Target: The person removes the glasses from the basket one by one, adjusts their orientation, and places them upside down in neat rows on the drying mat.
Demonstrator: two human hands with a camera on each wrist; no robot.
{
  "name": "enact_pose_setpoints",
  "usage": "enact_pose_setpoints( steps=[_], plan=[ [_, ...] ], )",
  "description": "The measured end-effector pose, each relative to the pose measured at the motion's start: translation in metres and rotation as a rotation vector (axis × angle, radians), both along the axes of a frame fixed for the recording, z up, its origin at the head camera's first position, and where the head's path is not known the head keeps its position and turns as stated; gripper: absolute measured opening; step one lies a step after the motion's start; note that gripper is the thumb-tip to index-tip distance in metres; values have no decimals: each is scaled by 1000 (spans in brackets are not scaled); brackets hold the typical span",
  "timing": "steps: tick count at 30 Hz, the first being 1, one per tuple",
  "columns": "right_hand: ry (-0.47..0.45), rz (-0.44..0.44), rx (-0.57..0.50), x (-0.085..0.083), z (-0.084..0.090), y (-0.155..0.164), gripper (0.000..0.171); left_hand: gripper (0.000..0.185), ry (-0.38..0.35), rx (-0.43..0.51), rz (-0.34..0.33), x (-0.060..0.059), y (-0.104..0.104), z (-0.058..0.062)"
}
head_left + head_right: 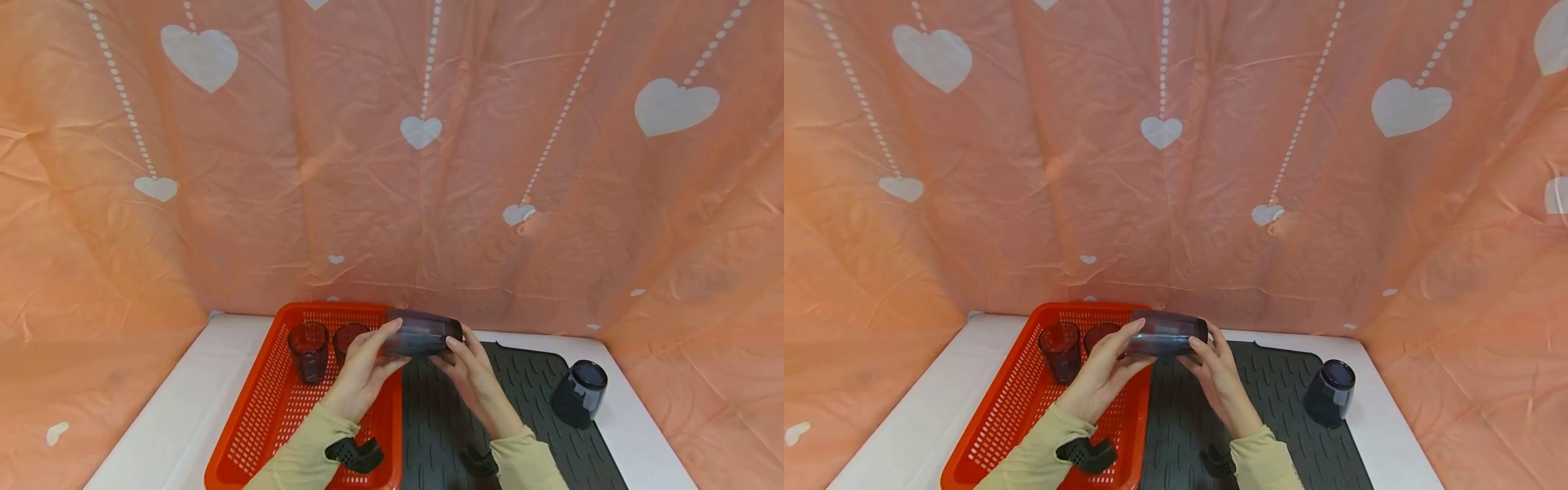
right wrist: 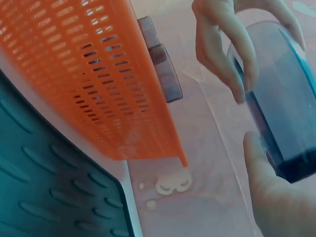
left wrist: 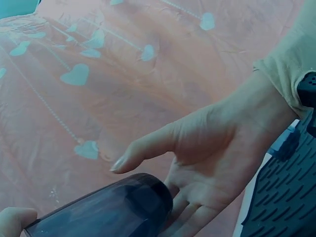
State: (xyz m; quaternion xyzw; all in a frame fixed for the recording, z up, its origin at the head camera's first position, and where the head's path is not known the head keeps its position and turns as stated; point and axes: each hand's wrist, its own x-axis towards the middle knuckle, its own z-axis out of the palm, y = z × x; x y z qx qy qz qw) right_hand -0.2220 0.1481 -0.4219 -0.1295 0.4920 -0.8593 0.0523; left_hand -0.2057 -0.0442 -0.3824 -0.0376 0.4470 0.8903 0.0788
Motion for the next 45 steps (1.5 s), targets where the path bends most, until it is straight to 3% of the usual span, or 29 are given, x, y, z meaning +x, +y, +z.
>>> enact_pose_setpoints(
  steps=[9,17,27,45],
  plan=[
    [-48,-3,-32,0,-1,-7,52,49,-46,10,9,-7,3,-4],
    [-80,-82,-85,-1,-4,-8,48,49,-39,3,1,-11,12,-6],
    [-108,-177,-104,0,-1,-3,53,56,-2,15,-132,-13,10,-7],
    [-111,-196,-119,1,2,3,53,55,-39,14,-209,-16,7,-5]
  ],
)
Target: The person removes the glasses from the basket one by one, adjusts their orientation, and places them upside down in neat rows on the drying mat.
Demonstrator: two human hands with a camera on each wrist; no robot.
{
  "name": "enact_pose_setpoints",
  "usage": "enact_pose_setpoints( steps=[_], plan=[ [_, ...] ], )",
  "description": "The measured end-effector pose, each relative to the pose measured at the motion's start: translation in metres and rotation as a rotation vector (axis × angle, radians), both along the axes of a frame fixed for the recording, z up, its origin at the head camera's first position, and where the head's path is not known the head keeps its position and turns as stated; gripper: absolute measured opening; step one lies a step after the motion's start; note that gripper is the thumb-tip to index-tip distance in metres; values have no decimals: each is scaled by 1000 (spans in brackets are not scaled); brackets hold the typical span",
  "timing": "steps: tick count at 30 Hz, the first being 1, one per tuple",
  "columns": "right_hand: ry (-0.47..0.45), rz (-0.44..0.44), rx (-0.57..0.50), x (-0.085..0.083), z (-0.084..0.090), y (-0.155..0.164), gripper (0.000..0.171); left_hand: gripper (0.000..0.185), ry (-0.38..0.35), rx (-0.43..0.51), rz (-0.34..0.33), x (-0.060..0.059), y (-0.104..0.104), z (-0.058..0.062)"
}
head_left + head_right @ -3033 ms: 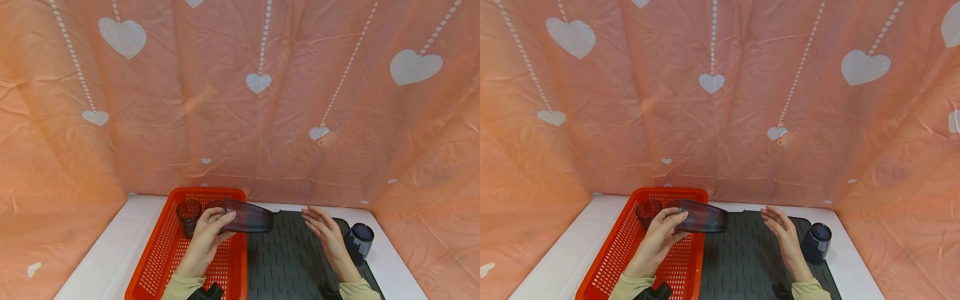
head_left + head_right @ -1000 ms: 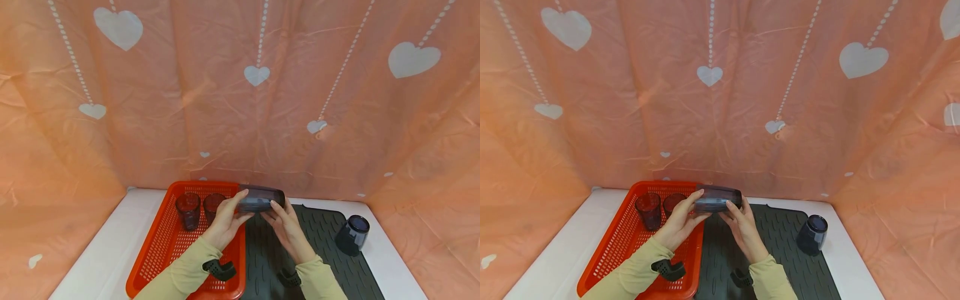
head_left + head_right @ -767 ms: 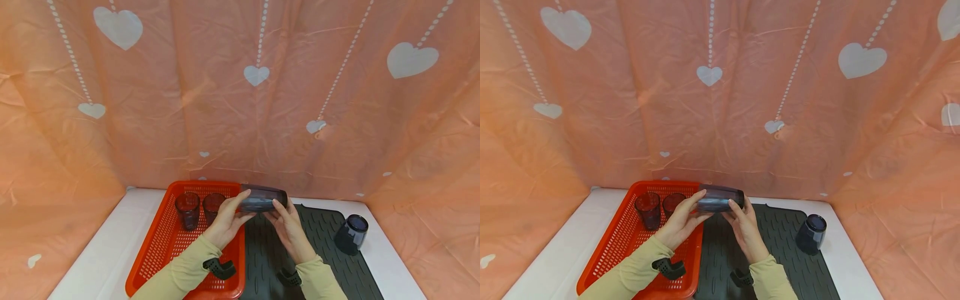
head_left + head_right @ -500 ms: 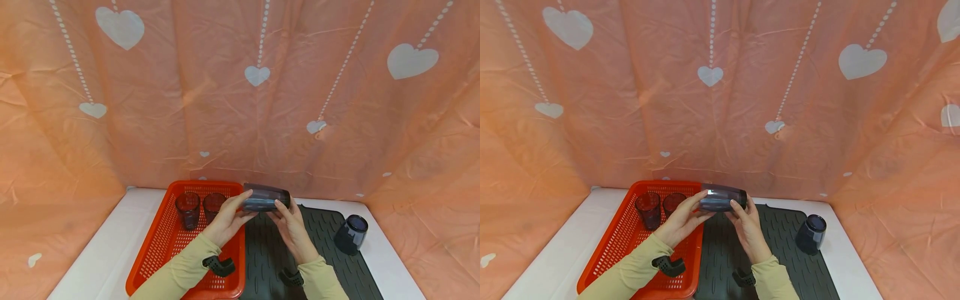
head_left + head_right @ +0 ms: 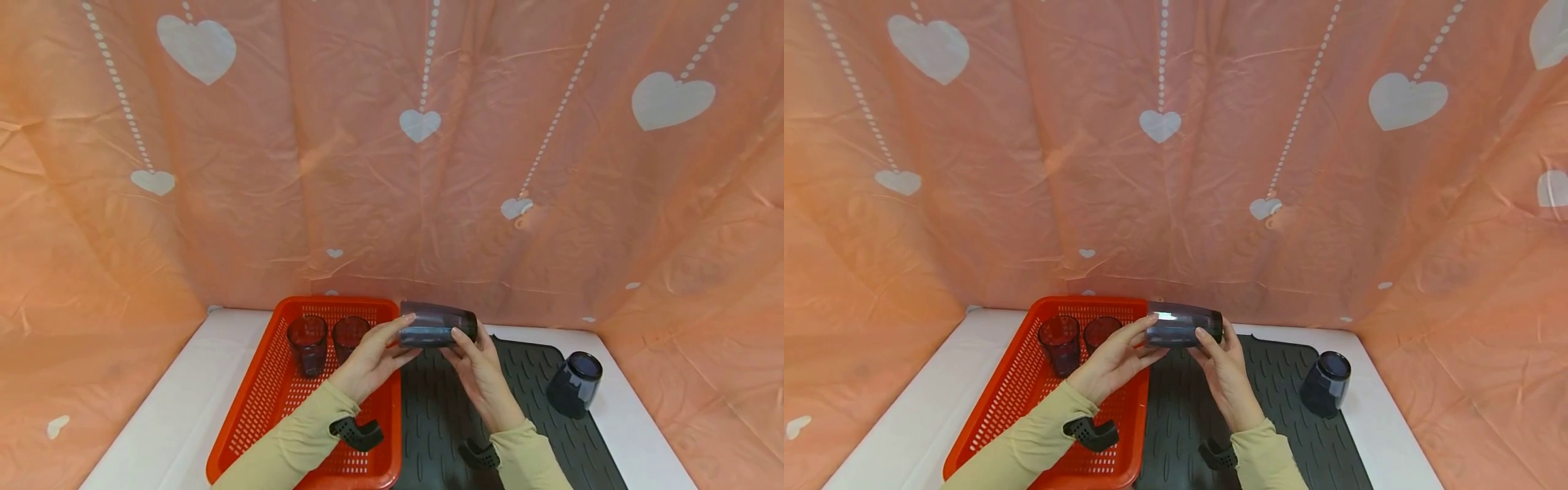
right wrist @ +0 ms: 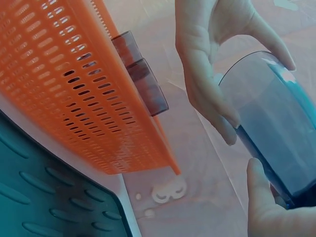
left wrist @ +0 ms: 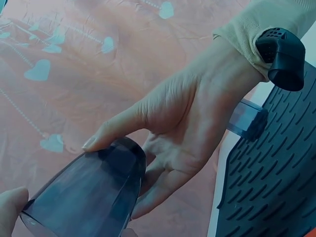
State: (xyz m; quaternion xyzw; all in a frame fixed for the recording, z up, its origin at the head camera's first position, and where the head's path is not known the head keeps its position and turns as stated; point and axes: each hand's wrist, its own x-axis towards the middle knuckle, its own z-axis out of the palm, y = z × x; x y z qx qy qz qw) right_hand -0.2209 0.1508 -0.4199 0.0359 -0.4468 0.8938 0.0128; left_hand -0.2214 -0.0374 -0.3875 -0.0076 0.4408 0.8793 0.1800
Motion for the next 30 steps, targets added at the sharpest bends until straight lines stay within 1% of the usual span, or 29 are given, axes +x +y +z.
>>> enact_pose_setpoints(
  steps=[4,12,17,21,25,30],
  plan=[
    [-15,-14,-16,0,1,1,50,53,3,-11,-19,0,0,0],
    [-31,-24,4,1,4,4,52,48,11,-28,-35,0,-2,-1],
    [-39,-20,27,0,4,6,56,50,-3,-13,-39,1,-5,-1],
    [-34,-14,32,1,4,8,50,48,-6,4,-44,2,-7,-3],
    [-5,-18,39,2,4,12,48,37,-11,20,-38,2,-9,-4],
    [22,-22,66,4,5,21,49,19,21,36,-47,2,-15,-4]
  ],
)
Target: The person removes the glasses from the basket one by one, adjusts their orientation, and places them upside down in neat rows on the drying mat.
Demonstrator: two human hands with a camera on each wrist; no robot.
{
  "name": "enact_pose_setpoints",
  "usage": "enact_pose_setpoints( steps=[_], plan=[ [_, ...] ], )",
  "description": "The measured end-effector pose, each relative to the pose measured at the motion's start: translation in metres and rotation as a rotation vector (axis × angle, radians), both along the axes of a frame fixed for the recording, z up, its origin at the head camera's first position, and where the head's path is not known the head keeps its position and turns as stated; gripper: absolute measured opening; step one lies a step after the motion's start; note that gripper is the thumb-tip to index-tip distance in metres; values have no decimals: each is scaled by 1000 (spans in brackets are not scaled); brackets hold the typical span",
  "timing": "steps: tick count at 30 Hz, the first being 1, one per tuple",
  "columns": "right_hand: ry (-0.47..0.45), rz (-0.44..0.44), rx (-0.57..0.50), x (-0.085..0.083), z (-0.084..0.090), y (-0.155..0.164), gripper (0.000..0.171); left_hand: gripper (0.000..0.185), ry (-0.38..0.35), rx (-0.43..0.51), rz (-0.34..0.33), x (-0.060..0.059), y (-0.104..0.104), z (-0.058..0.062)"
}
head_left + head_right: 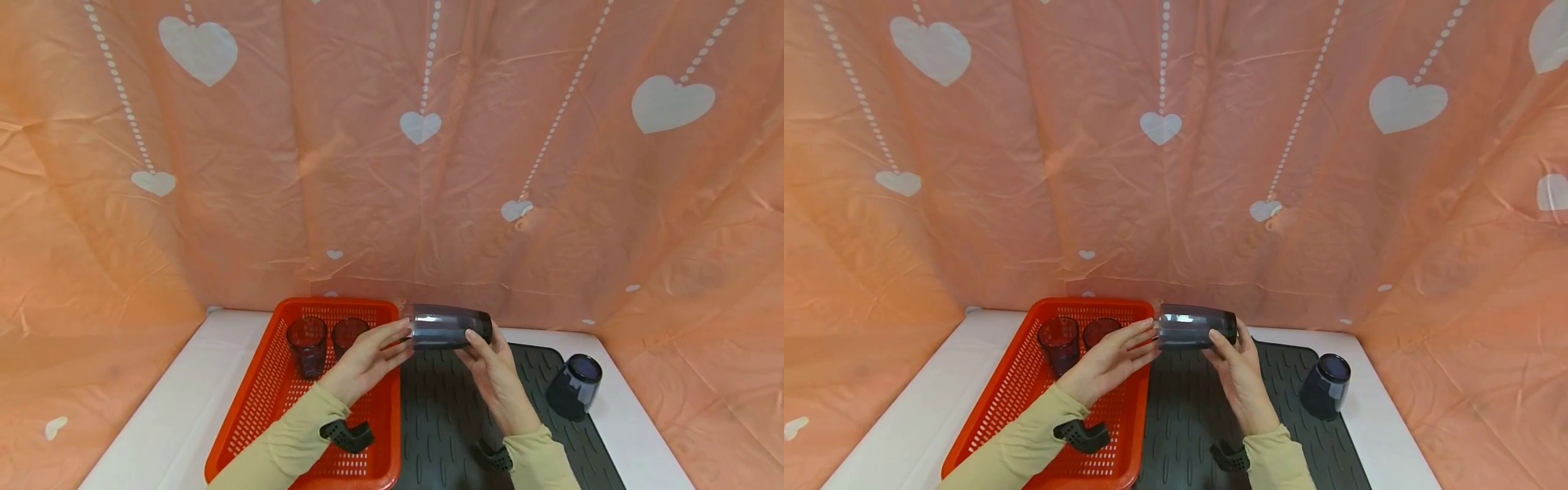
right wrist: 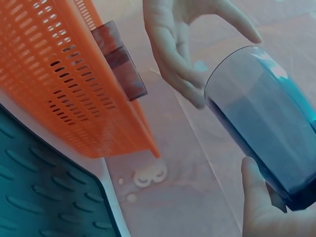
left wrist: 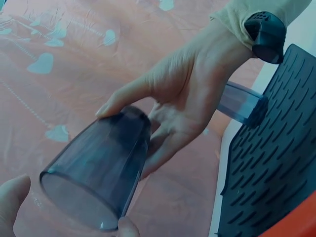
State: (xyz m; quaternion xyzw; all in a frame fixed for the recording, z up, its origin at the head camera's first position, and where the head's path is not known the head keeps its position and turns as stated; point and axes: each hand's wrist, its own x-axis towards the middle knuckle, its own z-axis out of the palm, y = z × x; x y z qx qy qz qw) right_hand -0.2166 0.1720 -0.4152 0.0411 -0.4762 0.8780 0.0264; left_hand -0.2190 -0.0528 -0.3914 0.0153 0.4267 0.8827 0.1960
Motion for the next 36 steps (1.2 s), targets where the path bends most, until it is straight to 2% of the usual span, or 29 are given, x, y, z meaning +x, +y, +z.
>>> enact_pose_setpoints(
  steps=[11,19,29,36],
  plan=[
    [-31,-26,18,8,6,23,47,15,83,15,-41,4,-33,8],
    [-51,-55,71,11,6,36,56,22,86,35,-32,3,-66,14],
    [-31,-81,109,15,1,54,48,34,149,-77,0,2,-109,12],
    [-22,-103,100,20,-2,65,40,23,190,-118,-14,0,-126,7]
  ],
)
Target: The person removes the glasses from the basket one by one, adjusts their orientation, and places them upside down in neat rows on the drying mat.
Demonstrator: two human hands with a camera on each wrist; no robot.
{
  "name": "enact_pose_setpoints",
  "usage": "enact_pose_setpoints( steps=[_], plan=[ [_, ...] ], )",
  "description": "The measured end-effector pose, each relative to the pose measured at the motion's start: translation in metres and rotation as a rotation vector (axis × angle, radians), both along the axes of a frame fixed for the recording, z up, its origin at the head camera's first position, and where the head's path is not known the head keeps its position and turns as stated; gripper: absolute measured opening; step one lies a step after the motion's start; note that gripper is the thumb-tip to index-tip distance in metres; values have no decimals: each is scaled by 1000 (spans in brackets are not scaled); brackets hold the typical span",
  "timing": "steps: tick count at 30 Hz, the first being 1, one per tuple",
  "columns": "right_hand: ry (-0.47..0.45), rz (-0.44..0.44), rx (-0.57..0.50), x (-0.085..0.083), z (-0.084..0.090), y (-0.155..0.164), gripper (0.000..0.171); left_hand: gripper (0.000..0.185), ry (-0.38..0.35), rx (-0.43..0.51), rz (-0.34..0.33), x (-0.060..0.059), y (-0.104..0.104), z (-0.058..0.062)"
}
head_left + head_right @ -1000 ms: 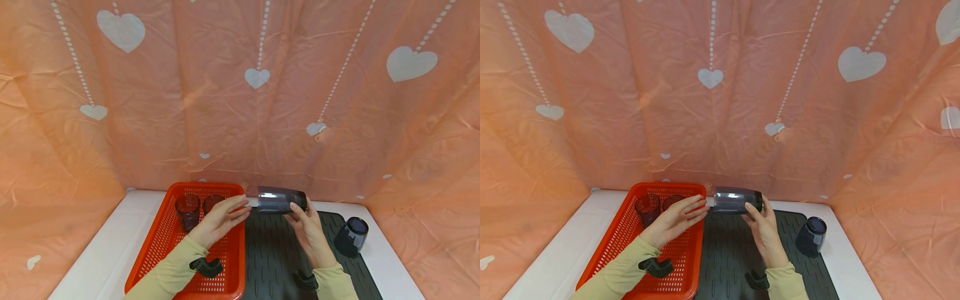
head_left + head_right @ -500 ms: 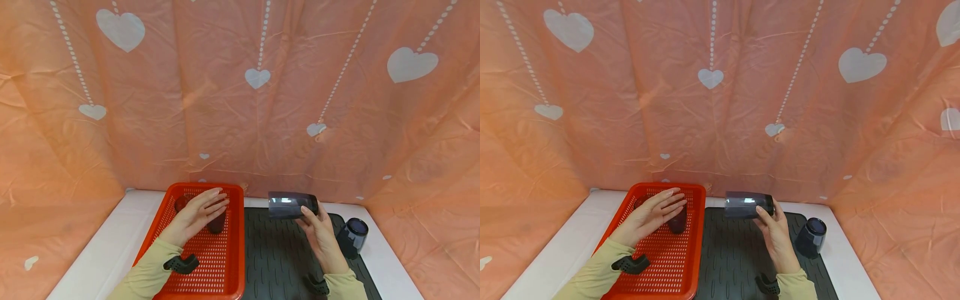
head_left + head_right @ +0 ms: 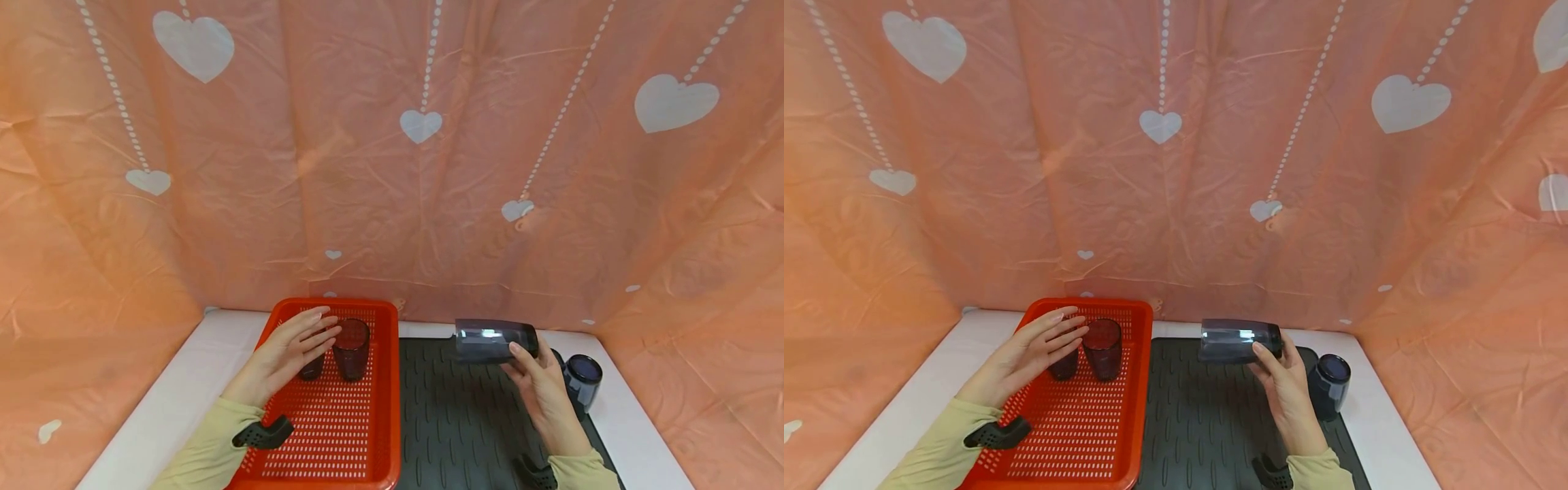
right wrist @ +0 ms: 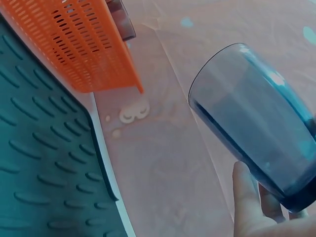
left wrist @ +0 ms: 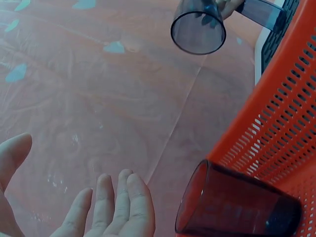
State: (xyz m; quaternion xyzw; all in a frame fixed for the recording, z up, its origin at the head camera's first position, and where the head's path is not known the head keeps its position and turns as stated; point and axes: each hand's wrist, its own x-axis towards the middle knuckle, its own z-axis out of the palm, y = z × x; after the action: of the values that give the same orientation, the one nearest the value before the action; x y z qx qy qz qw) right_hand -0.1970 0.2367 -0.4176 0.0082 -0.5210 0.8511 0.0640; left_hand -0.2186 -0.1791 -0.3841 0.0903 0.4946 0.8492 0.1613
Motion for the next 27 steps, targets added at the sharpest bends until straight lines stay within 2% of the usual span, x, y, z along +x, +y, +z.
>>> enact_pose_setpoints(
  steps=[6,12,19,27],
  plan=[
    [20,-8,-26,6,-5,10,35,26,-1,10,2,1,-12,-2],
    [40,-18,-42,11,-9,20,34,40,28,-37,40,0,-25,1],
    [3,-58,-51,16,-13,31,37,35,29,4,88,-2,-41,1],
    [-48,-84,-30,20,-17,41,43,31,29,-23,138,0,-51,-3]
  ],
)
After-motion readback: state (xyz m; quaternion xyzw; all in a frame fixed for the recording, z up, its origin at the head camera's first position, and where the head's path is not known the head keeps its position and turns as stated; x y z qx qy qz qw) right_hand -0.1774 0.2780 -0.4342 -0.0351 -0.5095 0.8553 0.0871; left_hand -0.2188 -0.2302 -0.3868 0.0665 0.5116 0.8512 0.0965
